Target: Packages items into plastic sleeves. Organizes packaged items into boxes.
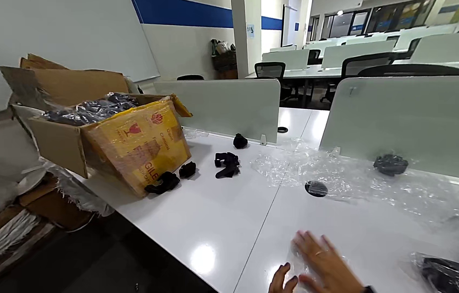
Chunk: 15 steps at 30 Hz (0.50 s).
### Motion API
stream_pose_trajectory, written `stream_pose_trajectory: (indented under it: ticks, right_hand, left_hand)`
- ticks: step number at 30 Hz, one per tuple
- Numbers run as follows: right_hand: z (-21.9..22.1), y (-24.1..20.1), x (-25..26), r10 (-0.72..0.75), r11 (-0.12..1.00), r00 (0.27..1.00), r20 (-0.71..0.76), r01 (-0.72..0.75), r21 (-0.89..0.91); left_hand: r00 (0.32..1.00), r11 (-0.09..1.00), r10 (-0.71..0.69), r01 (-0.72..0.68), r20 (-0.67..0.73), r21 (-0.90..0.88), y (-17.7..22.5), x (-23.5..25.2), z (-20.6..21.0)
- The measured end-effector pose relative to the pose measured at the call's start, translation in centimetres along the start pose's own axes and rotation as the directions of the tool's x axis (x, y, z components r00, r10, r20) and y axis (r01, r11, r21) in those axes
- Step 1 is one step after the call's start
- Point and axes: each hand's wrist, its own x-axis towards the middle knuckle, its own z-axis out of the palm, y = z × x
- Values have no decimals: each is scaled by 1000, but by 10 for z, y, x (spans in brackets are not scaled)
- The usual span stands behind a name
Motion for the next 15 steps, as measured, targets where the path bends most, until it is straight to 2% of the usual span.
stream_pose_trajectory:
  ticks: [2, 5, 7, 9, 12, 13, 15]
  right_hand:
    - [17, -10, -1, -16, 1000, 986, 164, 18, -11]
    - [20, -19, -1, 3, 1000, 977, 213, -2, -8]
    - [20, -28, -3, 15, 1000, 981, 194, -15, -1]
    - [24, -42, -6, 0, 1000, 993, 120, 0, -4]
    - [25, -56, -8, -27, 999, 995, 96, 24, 35]
    - [22, -56, -8, -13, 999, 993, 121, 6, 52]
    - [20, -47, -10, 38, 998, 996, 86, -42, 43]
  left_hand:
    - [1000, 999, -24, 24, -7, -21, -3, 1, -1]
    - [994, 994, -104, 104, 25, -16, 6, 9, -10]
    - [992, 995, -102, 101, 78, 9, 22, 23, -21]
    - [992, 999, -31, 28, 124, 29, 36, 39, -32]
    - [978, 999, 30, -35, 207, 18, 36, 51, -33]
    - [966, 997, 12, -32, 260, 71, 26, 47, -29]
    - [907, 956, -69, -60, 415, 289, -3, 31, -20]
